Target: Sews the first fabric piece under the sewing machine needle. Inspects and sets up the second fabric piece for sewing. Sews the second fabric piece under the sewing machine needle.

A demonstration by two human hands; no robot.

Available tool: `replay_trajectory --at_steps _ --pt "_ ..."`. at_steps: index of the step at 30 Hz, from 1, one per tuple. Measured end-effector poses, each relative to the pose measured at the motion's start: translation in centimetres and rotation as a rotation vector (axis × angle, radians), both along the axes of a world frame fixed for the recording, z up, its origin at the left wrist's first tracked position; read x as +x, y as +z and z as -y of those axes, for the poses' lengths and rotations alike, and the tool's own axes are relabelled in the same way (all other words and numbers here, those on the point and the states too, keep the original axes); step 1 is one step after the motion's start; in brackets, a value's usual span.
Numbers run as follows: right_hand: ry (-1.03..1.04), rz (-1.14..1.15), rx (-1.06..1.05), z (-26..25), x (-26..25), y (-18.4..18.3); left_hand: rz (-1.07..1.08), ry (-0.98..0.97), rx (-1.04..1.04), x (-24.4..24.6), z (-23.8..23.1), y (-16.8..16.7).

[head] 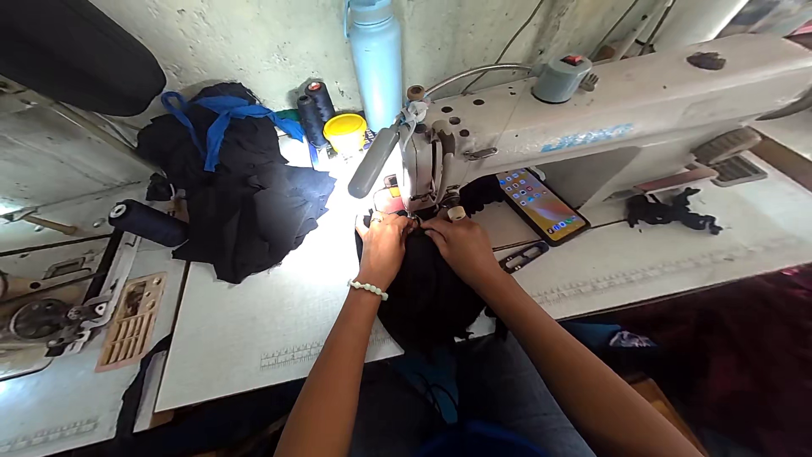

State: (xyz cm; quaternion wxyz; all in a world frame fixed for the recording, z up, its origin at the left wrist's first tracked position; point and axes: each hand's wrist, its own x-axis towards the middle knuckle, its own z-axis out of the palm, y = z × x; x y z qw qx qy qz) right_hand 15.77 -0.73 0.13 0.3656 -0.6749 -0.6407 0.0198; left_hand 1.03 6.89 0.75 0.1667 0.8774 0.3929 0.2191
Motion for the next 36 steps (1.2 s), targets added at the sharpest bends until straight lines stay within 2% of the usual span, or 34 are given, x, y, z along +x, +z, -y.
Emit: replay_trajectory --at_steps 3,8,12,16,18,21,23,27,30,33,36 --pt "-0.029 0.028 -0.049 -0.4 0.1 0.3 -0.039 0.005 0.043 0.1 0.2 -0.1" --pt "0.014 -0.170 -0.230 0.0 -0.3 1.4 -0.027 0.004 0.091 0.2 0.4 -0.3" --pt "0.041 -0.111 -0.178 1.3 -1.2 -0.4 -0.038 -0.050 0.188 -0.6 1.1 -0.9" --pt "0.036 -0.069 -0.007 2.1 -1.6 -2.0 -0.005 -0.062 0.143 -1.7 2.1 -1.2" --pt "0.018 -0.168 -0.004 1.8 -1.4 -1.8 0.007 -0.049 0.148 -1.6 2.1 -1.2" --pt "0.023 -0.379 -0.127 1.2 -0.8 -0.4 -0.015 0.002 0.195 -0.7 1.9 -0.8" --pt "0.076 -0.427 -0.194 0.9 -0.3 0.1 0.002 0.031 0.249 -0.2 1.7 -1.0" --pt "0.127 -0.303 -0.063 0.6 1.0 -0.3 0.100 0.126 0.109 -0.2 1.6 -1.2" --pt "0.182 -0.094 -0.074 0.7 1.3 -0.7 0.155 0.155 0.006 -0.6 1.6 -1.4" --pt "0.156 0.146 -0.042 0.8 1.1 -2.0 0.168 0.112 0.050 -0.8 1.4 -1.8" --pt "0.112 0.231 -0.005 0.9 1.5 -2.4 0.135 0.030 0.154 -1.2 1.4 -2.2"
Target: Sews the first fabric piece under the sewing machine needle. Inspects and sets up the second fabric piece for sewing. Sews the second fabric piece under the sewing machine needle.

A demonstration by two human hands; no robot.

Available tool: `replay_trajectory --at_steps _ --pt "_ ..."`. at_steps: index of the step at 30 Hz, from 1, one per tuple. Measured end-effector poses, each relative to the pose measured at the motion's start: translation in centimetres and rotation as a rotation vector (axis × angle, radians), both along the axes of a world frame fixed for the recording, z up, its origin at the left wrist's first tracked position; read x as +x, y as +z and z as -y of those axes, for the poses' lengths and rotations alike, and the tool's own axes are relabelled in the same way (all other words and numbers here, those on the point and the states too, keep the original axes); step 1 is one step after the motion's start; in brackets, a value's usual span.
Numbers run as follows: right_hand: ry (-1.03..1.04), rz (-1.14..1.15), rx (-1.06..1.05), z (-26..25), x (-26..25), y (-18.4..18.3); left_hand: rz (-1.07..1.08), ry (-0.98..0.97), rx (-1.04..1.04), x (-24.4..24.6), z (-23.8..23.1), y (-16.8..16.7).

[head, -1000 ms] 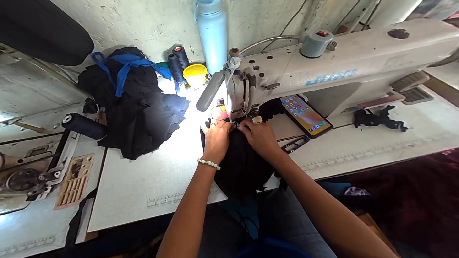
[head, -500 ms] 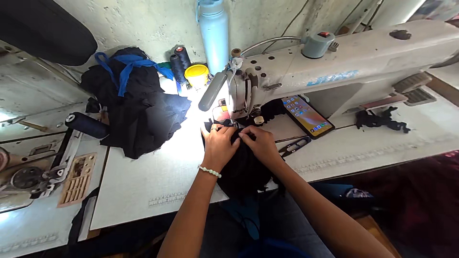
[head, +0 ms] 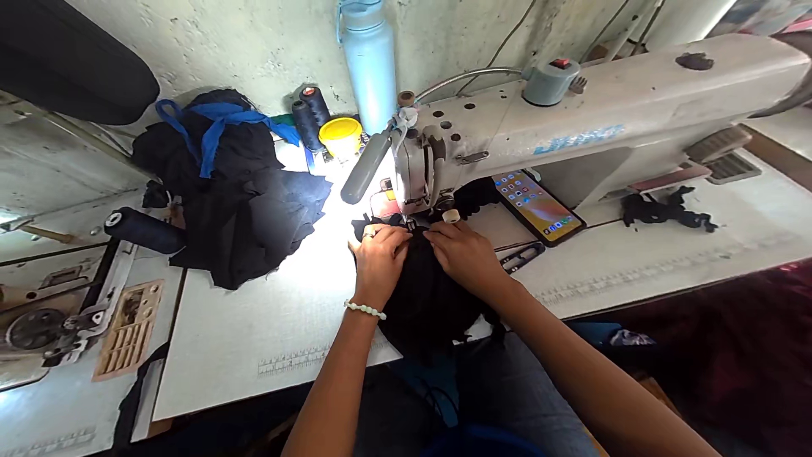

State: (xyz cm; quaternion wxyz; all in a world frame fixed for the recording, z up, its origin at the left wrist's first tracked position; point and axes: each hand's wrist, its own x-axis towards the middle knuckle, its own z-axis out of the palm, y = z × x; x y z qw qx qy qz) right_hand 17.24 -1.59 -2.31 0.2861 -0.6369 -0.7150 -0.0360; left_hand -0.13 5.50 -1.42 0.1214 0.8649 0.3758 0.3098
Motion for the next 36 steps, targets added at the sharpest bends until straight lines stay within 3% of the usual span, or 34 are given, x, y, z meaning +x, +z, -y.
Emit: replay_trajectory --at_steps 4,14,26,36 --pt "-0.014 -0.024 -0.008 0.0 -0.1 0.1 -0.048 -0.038 0.126 0.0 0.3 -0.3" --pt "0.045 -0.146 0.082 0.4 -0.6 -0.4 -0.128 -0.095 0.193 -0.7 0.5 -0.6" --pt "0.020 -0.053 0.073 0.6 -1.3 -0.8 -0.165 -0.148 0.233 -0.7 0.1 -0.4" --pt "-0.057 -0.362 -0.121 -0.6 -0.7 2.0 -0.150 -0.166 0.170 -0.9 -0.2 0.0"
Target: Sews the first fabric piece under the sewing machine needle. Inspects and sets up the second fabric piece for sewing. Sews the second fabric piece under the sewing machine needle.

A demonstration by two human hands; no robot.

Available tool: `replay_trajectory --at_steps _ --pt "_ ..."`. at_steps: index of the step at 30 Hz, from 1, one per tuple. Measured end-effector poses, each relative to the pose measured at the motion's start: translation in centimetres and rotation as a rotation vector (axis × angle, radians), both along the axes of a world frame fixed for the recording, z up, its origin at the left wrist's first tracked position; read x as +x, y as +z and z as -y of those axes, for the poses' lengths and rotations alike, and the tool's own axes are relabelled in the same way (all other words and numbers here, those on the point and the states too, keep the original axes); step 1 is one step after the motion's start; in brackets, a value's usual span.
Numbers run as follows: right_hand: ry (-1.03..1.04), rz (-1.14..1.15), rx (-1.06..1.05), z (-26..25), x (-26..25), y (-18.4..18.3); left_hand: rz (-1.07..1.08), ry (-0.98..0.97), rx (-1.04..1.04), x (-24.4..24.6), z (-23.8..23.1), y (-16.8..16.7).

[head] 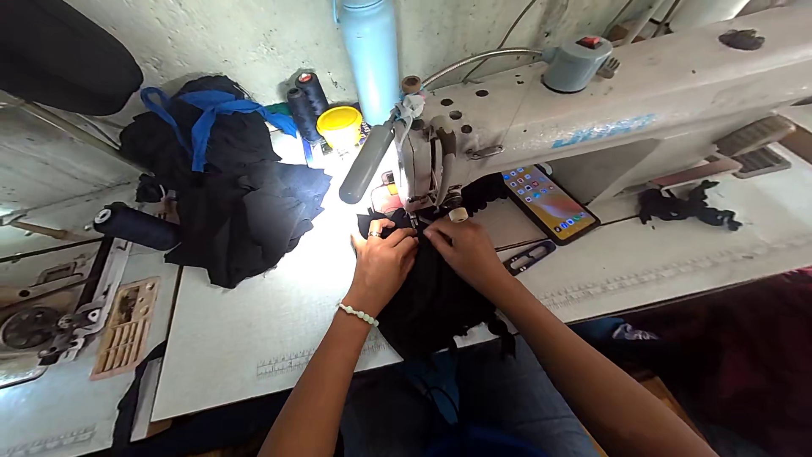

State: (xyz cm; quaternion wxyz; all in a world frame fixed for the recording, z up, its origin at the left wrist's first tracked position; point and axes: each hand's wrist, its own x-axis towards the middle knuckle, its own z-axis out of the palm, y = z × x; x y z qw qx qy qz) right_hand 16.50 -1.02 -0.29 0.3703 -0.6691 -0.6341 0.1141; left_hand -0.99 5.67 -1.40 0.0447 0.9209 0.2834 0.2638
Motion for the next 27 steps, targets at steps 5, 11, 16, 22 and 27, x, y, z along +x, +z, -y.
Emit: replay_trajectory --at_steps 5,11,16,22,27 --pt "-0.088 -0.160 -0.343 -2.9 -0.1 1.9 0.013 0.006 0.098 0.4 0.4 0.0" --pt "-0.152 -0.163 -0.434 -3.4 -1.0 1.9 0.033 0.045 0.072 0.2 0.5 -0.4" --pt "-0.195 -0.210 -0.440 -3.3 -0.8 2.0 0.054 0.059 0.037 0.1 0.5 -0.3" --pt "-0.169 -0.153 -0.342 -3.1 -0.6 1.2 0.034 0.039 -0.016 0.2 -0.1 0.0" --pt "-0.054 0.014 0.002 0.0 -0.3 -0.4 0.028 0.048 -0.131 0.5 -0.5 1.2"
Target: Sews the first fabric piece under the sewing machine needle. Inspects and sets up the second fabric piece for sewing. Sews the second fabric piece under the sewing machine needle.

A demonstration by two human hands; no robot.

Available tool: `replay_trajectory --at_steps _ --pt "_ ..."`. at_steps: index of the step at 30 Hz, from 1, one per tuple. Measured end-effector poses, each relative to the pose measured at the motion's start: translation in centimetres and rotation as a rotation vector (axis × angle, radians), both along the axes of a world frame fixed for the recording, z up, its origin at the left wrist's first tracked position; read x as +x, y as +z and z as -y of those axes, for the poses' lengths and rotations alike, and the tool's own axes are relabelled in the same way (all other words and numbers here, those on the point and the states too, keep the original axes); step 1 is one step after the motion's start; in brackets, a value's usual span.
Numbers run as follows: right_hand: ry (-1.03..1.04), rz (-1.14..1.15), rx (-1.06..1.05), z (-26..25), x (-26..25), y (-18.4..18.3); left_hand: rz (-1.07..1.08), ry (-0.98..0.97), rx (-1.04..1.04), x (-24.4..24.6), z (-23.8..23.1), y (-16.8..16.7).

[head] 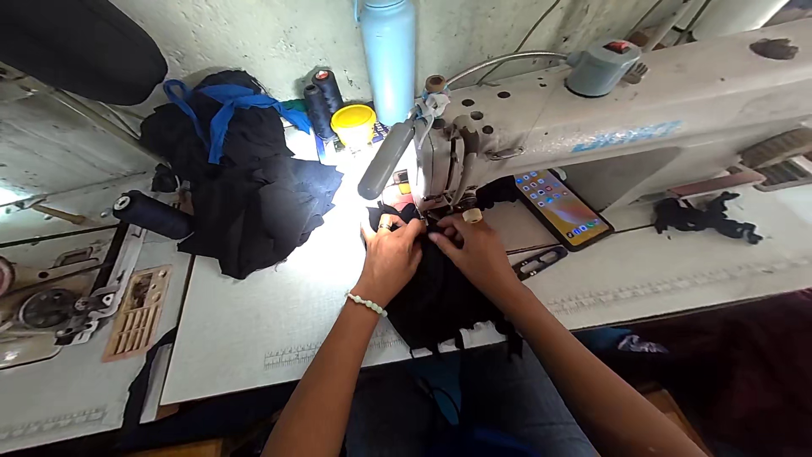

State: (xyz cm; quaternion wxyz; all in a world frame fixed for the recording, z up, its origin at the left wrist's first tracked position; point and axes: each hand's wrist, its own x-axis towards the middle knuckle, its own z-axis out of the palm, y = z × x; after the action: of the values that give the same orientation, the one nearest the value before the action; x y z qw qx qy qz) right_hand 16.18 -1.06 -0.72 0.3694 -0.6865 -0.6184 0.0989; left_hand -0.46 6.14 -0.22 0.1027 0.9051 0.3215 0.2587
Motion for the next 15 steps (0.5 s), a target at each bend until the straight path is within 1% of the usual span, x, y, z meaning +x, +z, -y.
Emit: replay_trajectory --at_steps 3,5,7,10,13,15 --pt "0.049 0.046 -0.060 0.5 -0.2 -0.1 -0.039 0.099 -0.086 0.7 0.3 1.0" --pt "0.028 -0.002 -0.048 0.3 -0.3 0.2 -0.038 0.178 -0.131 1.4 0.6 1.4" --pt "-0.002 -0.106 -0.028 0.0 -0.4 0.7 -0.022 0.236 -0.147 1.6 0.8 1.1" --pt "-0.023 -0.214 -0.112 -0.3 -0.2 1.7 -0.002 0.286 -0.115 2.1 1.1 0.8" --pt "0.022 -0.179 -0.128 -0.7 0.0 1.6 0.016 0.318 -0.019 2.6 1.2 0.3" --pt "0.090 -0.148 -0.178 -0.7 0.3 1.7 0.040 0.312 -0.021 2.6 1.0 0.2"
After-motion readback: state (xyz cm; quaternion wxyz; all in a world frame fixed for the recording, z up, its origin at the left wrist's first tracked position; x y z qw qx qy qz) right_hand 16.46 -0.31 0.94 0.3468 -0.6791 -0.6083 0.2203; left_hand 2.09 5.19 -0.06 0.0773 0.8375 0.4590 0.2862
